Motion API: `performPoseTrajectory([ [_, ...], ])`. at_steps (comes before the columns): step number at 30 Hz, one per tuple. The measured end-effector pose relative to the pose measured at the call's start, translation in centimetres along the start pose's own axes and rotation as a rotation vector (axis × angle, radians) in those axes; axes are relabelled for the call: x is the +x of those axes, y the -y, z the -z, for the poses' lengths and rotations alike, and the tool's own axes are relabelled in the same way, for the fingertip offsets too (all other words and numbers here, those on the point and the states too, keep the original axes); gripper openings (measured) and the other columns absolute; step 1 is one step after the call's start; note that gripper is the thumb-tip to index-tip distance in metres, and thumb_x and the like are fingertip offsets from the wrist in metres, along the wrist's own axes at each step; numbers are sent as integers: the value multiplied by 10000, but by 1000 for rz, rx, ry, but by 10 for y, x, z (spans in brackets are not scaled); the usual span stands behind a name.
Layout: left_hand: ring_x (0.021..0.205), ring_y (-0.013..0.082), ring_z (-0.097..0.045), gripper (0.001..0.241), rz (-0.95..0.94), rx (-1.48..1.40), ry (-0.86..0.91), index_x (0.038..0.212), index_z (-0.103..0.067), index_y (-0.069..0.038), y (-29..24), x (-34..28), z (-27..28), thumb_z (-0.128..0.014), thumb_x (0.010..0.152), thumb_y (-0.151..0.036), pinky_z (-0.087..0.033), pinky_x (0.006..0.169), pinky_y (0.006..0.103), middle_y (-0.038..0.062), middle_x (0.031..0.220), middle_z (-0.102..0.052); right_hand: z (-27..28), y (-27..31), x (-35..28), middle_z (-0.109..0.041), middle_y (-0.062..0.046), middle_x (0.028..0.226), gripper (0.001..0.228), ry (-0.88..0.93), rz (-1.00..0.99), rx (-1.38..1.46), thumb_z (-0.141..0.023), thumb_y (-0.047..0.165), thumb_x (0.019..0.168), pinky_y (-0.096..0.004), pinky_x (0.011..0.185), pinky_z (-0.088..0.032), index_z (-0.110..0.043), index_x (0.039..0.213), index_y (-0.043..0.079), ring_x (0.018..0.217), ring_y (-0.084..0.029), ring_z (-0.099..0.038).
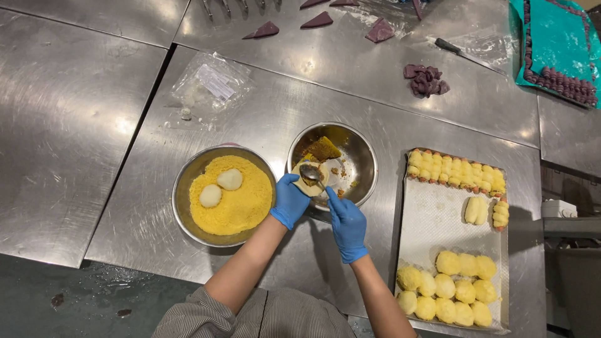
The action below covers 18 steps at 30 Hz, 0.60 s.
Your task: Preparing filled buns by flattening dough, adding filling with a spoon, and sealing the edges.
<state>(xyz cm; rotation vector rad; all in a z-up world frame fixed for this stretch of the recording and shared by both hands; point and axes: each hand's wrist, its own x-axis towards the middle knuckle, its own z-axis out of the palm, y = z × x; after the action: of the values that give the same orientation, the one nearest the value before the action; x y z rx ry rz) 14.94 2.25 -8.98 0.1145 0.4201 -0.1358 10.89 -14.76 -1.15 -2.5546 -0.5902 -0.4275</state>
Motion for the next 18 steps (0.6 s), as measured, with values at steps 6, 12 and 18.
performPoseTrajectory([
  [6,1354,359,-518,656,-48,-1,22,1469,-480,15,-11,-15,5,-446,839,-164,-406,1175,504,206,1441,-550,11,-10,10,-597,-66,622,303,-102,-254,121,-708,213,976,-367,531,-476,-752,1273,254,503,-188,-555],
  [12,1362,342,-519,653,-100,25,-25,1471,-496,14,-28,-36,33,-448,842,-153,-404,1173,477,191,1449,-554,-47,-146,-9,-700,-105,745,215,211,-283,-446,-635,263,1019,-461,589,-531,-784,1152,183,636,-317,-669],
  [18,1370,339,-512,675,-132,-1,-29,1476,-492,24,-49,-61,45,-462,824,-151,-391,1179,470,190,1444,-559,-73,-116,-25,-733,-125,820,281,567,-508,-12,-675,299,933,-435,726,-583,-811,1155,193,722,-334,-744],
])
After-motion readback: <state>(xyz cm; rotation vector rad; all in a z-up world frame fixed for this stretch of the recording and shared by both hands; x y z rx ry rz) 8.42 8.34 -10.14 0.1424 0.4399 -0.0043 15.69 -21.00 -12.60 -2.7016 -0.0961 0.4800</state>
